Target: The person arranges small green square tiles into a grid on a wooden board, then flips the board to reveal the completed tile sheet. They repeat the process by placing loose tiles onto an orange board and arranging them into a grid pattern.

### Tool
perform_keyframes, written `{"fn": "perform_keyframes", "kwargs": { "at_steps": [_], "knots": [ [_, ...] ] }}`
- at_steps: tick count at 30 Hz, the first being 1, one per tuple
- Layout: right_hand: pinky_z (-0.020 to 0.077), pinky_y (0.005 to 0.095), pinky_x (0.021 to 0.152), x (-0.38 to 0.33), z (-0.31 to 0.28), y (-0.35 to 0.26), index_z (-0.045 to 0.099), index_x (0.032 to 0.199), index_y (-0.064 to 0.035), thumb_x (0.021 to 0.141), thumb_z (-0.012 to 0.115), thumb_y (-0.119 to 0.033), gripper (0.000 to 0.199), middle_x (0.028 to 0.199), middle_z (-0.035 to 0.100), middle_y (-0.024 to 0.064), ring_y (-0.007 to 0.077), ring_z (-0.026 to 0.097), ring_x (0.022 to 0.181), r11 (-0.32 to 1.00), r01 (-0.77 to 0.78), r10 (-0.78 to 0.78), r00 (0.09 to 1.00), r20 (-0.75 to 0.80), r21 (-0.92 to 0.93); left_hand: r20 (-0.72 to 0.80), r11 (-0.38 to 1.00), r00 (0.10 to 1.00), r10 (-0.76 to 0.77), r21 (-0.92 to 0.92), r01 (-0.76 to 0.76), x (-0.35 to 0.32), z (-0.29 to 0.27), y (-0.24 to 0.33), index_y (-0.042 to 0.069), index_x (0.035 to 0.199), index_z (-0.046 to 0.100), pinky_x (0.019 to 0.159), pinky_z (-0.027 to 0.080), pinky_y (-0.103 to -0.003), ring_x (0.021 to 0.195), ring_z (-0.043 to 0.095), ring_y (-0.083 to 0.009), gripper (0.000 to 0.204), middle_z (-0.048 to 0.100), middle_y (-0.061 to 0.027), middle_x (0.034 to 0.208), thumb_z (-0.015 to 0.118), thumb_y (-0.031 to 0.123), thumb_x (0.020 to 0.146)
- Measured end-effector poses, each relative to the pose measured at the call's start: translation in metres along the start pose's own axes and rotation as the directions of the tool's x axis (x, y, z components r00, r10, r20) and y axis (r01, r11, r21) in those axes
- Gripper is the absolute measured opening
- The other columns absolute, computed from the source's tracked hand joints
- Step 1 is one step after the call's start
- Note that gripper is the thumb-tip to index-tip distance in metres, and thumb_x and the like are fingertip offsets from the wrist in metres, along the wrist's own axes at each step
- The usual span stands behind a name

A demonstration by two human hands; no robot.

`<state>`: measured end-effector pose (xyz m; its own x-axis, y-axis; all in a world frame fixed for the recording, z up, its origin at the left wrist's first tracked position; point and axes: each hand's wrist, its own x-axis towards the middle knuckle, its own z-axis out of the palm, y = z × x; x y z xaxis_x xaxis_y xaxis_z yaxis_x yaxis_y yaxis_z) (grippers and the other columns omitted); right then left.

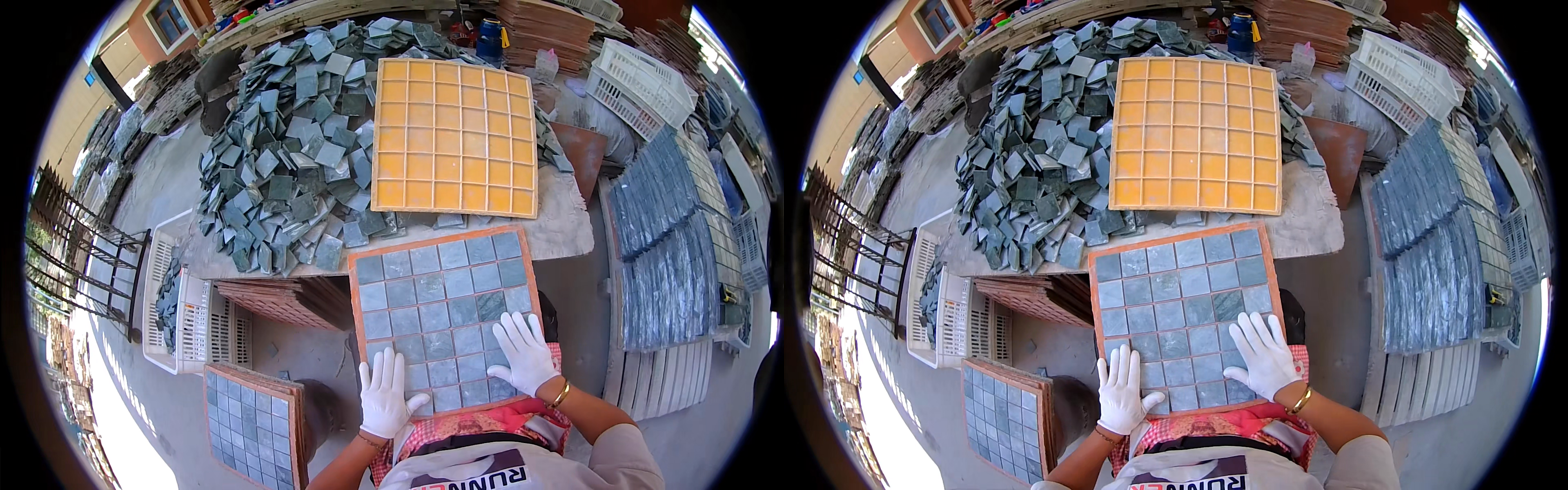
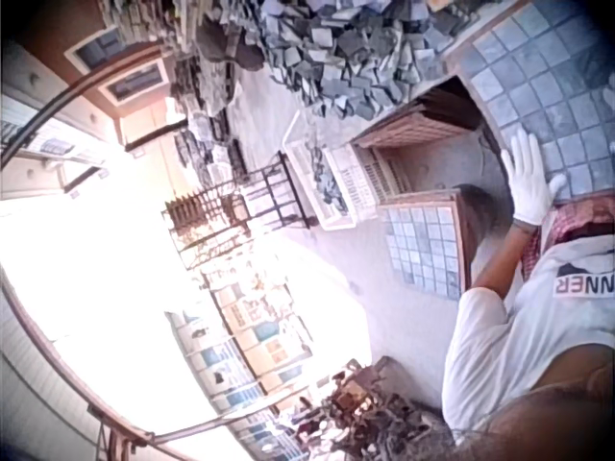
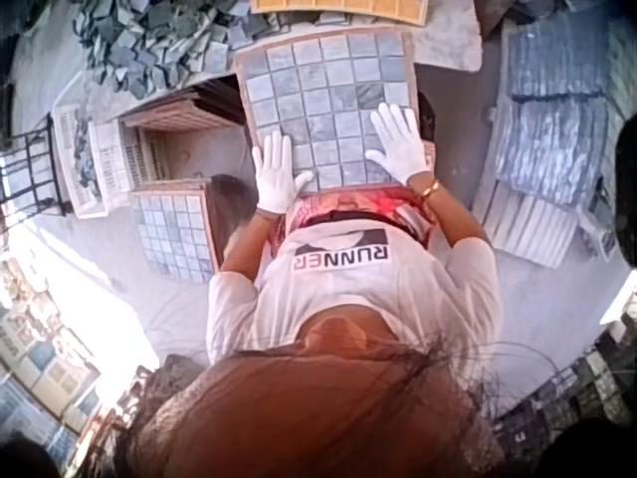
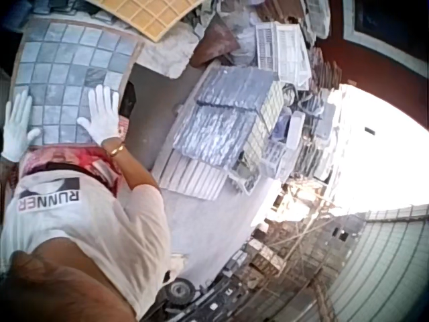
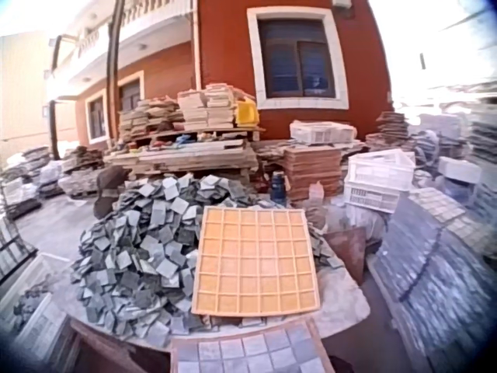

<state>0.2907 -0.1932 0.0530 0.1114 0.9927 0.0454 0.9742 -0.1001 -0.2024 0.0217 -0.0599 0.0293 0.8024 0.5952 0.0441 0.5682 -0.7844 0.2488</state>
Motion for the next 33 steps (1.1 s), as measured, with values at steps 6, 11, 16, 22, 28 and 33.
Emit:
{"fn": "perform_keyframes", "kwargs": {
  "at_steps": [6, 11, 16, 22, 28, 33],
  "knots": [
    [0.0202, 0.0529, 0.111, 0.026, 0.005, -0.004, 0.044, 0.135, -0.0039, 0.076, 0.068, -0.051, 0.079, 0.140, 0.040, 0.0195, 0.0360, 0.033, 0.133, 0.999, -0.032, 0.030, 0.998, -0.053, -0.024, -0.086, 0.997, 0.995, -0.041, 0.065, 0.046, 0.042, -0.007, -0.005, -0.004, 0.137, 0.041, 0.109, 0.019, -0.058, 0.133, 0.037, -0.0361, 0.088, 0.041, -0.0212, 0.142, 0.057, 0.060, 0.078],
    [0.0225, 0.0524, 0.111, 0.074, 0.004, 0.008, 0.046, 0.134, -0.0045, 0.081, 0.066, -0.043, 0.069, 0.139, 0.041, 0.0198, 0.0366, 0.035, 0.132, 0.997, -0.078, 0.074, 0.969, -0.238, -0.006, -0.151, 0.995, 0.988, -0.036, 0.090, 0.050, 0.060, -0.008, -0.001, -0.002, 0.137, 0.042, 0.108, 0.019, -0.059, 0.132, 0.037, -0.0368, 0.086, 0.042, -0.0205, 0.142, 0.061, 0.057, 0.077],
    [0.0311, 0.0456, 0.108, 0.082, 0.015, 0.033, 0.050, 0.127, -0.0027, 0.084, 0.064, -0.030, 0.052, 0.129, 0.052, 0.0189, 0.0360, 0.045, 0.124, 0.987, -0.027, 0.092, 0.908, -0.408, 0.160, 0.021, 0.957, 0.959, 0.282, -0.067, -0.281, 0.017, -0.011, 0.038, 0.000, 0.135, 0.045, 0.106, 0.020, -0.061, 0.129, 0.041, -0.0373, 0.085, 0.046, -0.0194, 0.139, 0.049, 0.065, 0.082],
    [0.0327, 0.0460, 0.108, 0.048, 0.014, 0.036, 0.053, 0.124, -0.0039, 0.081, 0.068, -0.028, 0.051, 0.129, 0.051, 0.0177, 0.0352, 0.045, 0.125, 0.989, -0.064, 0.110, 0.920, -0.376, 0.133, 0.012, 0.937, 0.940, 0.342, -0.080, -0.340, 0.010, 0.001, 0.035, 0.004, 0.132, 0.051, 0.103, 0.022, -0.064, 0.124, 0.045, -0.0359, 0.075, 0.050, -0.0166, 0.135, 0.058, 0.057, 0.079],
    [0.0289, 0.0529, 0.108, 0.009, 0.017, 0.022, 0.050, 0.127, -0.0037, 0.079, 0.070, -0.033, 0.060, 0.134, 0.046, 0.0216, 0.0410, 0.039, 0.128, 0.981, -0.169, 0.190, 0.925, -0.329, 0.091, 0.011, 0.996, 0.997, 0.083, 0.013, -0.083, 0.008, 0.002, 0.049, 0.004, 0.136, 0.046, 0.104, 0.021, -0.064, 0.128, 0.038, -0.0380, 0.078, 0.043, -0.0212, 0.139, 0.065, 0.049, 0.075],
    [0.0229, 0.0577, 0.108, -0.021, 0.011, -0.011, 0.046, 0.132, -0.0036, 0.069, 0.074, -0.050, 0.083, 0.140, 0.036, 0.0249, 0.0450, 0.030, 0.132, 0.961, -0.276, 0.278, 0.955, -0.104, 0.026, 0.017, 0.998, 0.999, 0.052, -0.028, -0.052, 0.003, 0.003, 0.046, 0.002, 0.139, 0.042, 0.107, 0.017, -0.062, 0.132, 0.033, -0.0413, 0.079, 0.037, -0.0230, 0.144, 0.061, 0.051, 0.080]
  ]
}}
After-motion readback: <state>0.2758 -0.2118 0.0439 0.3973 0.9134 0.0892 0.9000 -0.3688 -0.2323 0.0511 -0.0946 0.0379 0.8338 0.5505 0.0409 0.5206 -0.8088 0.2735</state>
